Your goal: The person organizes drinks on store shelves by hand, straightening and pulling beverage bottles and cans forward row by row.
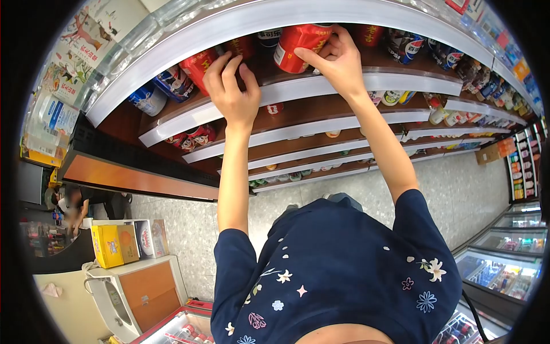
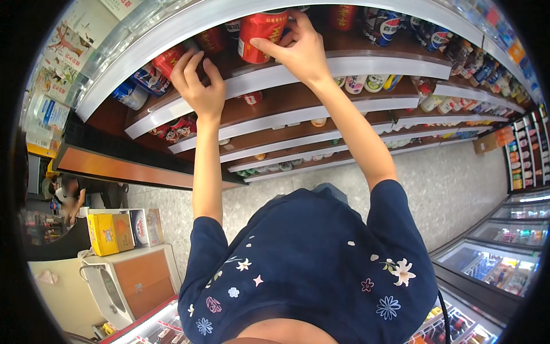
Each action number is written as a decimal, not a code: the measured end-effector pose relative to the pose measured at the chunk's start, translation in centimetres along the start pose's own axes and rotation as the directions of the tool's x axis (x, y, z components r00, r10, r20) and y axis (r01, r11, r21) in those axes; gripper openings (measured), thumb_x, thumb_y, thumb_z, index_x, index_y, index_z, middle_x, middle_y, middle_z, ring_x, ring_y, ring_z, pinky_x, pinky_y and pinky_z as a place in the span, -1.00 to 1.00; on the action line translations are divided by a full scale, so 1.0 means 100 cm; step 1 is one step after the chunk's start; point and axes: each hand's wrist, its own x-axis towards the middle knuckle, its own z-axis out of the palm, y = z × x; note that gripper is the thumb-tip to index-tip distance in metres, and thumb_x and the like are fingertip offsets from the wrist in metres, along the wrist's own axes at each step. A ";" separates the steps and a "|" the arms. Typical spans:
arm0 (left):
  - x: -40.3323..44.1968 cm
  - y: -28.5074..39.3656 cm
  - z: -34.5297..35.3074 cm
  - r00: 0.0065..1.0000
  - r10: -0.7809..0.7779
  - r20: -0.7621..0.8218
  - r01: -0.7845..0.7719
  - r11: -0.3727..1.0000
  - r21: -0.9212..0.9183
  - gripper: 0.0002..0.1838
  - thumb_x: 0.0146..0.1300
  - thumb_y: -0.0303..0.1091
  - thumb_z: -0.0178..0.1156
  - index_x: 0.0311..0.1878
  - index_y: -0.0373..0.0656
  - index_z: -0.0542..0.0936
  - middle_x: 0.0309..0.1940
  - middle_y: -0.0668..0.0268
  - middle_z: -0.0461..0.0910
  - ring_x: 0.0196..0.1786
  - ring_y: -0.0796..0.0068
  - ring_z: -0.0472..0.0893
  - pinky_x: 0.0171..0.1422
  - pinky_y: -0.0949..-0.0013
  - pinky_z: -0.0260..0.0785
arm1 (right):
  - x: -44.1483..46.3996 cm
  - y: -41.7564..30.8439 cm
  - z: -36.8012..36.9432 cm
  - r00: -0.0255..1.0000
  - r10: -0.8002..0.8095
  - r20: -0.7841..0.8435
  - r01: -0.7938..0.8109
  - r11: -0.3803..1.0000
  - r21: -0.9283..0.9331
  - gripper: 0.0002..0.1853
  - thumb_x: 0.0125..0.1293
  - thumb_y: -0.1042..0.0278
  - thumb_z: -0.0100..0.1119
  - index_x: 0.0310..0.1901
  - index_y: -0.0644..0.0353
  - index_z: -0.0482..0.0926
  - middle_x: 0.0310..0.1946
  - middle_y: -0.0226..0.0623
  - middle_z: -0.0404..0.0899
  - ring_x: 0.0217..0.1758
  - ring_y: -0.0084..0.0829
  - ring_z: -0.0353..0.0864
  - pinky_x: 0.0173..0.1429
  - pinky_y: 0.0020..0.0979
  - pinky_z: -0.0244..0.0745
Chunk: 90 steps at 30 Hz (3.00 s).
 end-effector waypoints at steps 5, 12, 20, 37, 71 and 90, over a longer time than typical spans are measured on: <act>-0.003 -0.023 -0.026 0.998 -0.046 -0.050 0.057 0.972 0.228 -0.48 0.08 -0.33 0.42 0.08 -0.26 0.45 0.10 0.09 0.40 0.13 0.08 0.39 0.18 0.16 0.28 | -0.003 -0.002 0.023 0.997 -0.056 -0.048 0.044 0.973 -0.228 -0.11 -0.13 -0.10 0.58 0.13 0.37 0.41 -0.14 -0.08 0.69 -0.48 -0.43 0.67 -0.28 -0.45 0.58; 0.004 -0.030 -0.034 0.856 -0.504 0.116 0.508 0.862 0.000 -0.11 -0.04 -0.02 0.51 0.24 -0.34 0.31 0.09 0.01 0.44 0.10 0.00 0.47 0.19 0.12 0.33 | -0.003 -0.005 0.043 0.996 -0.077 -0.055 0.051 0.929 -0.367 -0.12 -0.11 -0.09 0.57 0.14 0.40 0.46 -0.34 -0.10 0.71 -0.45 -0.47 0.67 -0.24 -0.46 0.56; 0.000 -0.046 -0.035 0.862 -0.465 0.202 0.503 0.834 -0.227 -0.09 -0.07 -0.20 0.56 0.28 -0.39 0.29 0.17 -0.07 0.43 0.05 0.09 0.59 0.12 0.18 0.47 | -0.002 0.001 0.067 0.997 -0.034 0.062 0.046 0.979 -0.199 -0.19 0.03 0.08 0.49 0.21 0.47 0.40 -0.39 -0.06 0.71 -0.23 -0.40 0.71 -0.09 -0.44 0.55; -0.020 -0.017 -0.025 0.975 -0.139 0.172 0.209 0.831 -0.515 -0.03 -0.17 -0.26 0.61 0.32 -0.30 0.31 0.11 0.07 0.50 0.08 0.07 0.54 0.15 0.18 0.41 | -0.050 -0.041 0.052 0.994 0.023 -0.103 -0.058 0.934 -0.353 -0.60 0.26 0.28 0.31 0.09 0.26 0.56 -0.50 -0.24 0.70 -0.40 -0.63 0.65 -0.31 -0.58 0.47; 0.003 0.097 0.051 0.955 -0.011 0.295 0.063 0.984 -0.164 -0.50 0.16 -0.31 0.32 0.13 -0.33 0.48 0.08 -0.08 0.51 0.04 -0.07 0.54 0.09 0.08 0.45 | 0.009 0.046 -0.176 0.924 -0.151 -0.351 -0.132 0.737 -0.663 -0.19 0.00 -0.16 0.48 0.12 0.36 0.50 -0.08 -0.05 0.66 0.01 -0.24 0.64 0.07 -0.30 0.50; 0.007 0.123 0.097 0.856 -0.322 0.404 0.316 0.945 0.085 -0.21 0.13 -0.24 0.36 0.30 -0.41 0.19 0.04 -0.15 0.44 -0.01 -0.09 0.57 0.02 0.03 0.47 | 0.042 0.070 -0.223 0.974 0.066 0.219 0.007 0.948 -0.317 -0.33 0.04 0.13 0.51 0.15 0.31 0.51 -0.01 -0.23 0.61 0.01 -0.42 0.55 0.15 -0.36 0.44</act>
